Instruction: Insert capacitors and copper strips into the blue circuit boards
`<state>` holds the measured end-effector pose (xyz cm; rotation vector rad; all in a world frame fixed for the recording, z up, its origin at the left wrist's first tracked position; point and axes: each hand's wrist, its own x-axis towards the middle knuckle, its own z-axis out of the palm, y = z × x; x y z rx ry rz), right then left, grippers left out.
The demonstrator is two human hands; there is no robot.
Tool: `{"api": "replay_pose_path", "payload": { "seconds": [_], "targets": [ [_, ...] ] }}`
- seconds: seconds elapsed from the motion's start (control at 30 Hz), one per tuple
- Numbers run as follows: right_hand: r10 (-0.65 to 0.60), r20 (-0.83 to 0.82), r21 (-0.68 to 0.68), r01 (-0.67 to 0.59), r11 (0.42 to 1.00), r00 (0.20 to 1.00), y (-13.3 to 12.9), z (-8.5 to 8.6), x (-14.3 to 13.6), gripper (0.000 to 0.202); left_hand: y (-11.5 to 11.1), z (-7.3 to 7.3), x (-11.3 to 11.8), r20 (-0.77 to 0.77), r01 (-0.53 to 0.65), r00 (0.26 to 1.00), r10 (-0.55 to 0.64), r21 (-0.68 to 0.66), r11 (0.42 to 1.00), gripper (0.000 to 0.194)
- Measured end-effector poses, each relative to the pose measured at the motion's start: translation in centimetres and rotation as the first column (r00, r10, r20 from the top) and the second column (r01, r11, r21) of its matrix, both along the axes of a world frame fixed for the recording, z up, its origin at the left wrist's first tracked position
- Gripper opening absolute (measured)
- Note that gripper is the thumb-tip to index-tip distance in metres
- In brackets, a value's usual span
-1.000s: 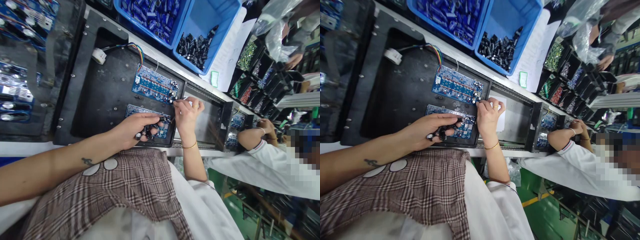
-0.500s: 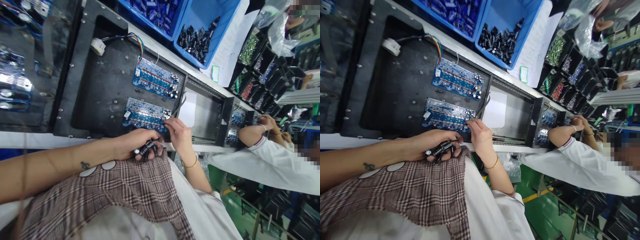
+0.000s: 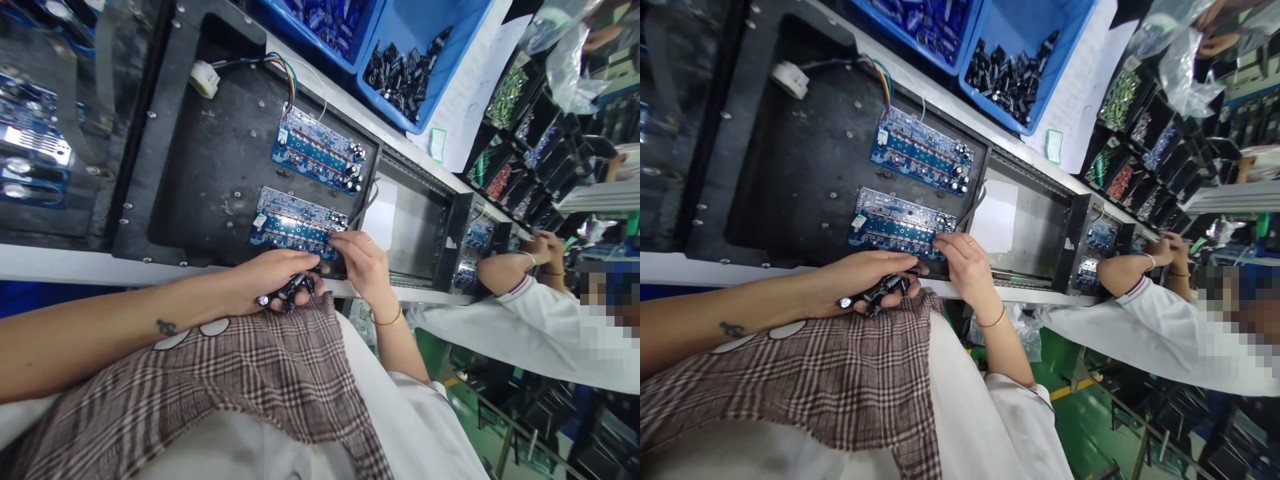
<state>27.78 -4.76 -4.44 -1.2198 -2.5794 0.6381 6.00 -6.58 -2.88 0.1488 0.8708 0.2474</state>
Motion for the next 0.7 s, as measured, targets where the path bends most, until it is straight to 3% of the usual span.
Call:
{"api": "replay_pose_path", "payload": {
  "seconds": [0.13,0.3,0.37,0.53,0.6,0.7],
  "targets": [
    [-0.122,-0.030,-0.034,0.121,0.992,0.992,0.3,0.0,-0.4,0.030,0.2,-0.4,0.2,0.022,-0.004,1.000,0.004,-0.028,1.000,0.020],
    [-0.143,-0.022,-0.009,0.143,0.990,0.989,0.1,-0.3,-0.6,0.028,0.4,-0.3,0.3,0.026,0.063,0.998,-0.063,-0.031,0.998,0.034],
    [-0.097,0.006,0.027,0.097,0.995,0.995,0.2,-0.5,-0.4,0.031,0.3,-0.2,0.3,0.022,0.086,0.996,-0.086,-0.027,0.996,0.039],
    [0.147,0.108,0.057,-0.154,0.986,0.983,0.2,-0.1,-0.3,0.039,0.0,-0.5,0.2,0.013,0.060,0.998,-0.059,-0.036,0.998,0.037],
    [0.072,0.058,0.053,-0.075,0.996,0.996,-0.3,1.0,-0.7,0.037,-0.2,-0.5,0.2,0.028,0.044,0.999,-0.043,-0.019,0.999,0.036],
    [-0.109,-0.053,-0.065,0.106,0.992,0.993,-1.7,3.0,-1.6,0.030,-0.3,-0.5,0.2,0.064,0.045,0.997,-0.046,0.010,0.999,0.031]
  ]
}}
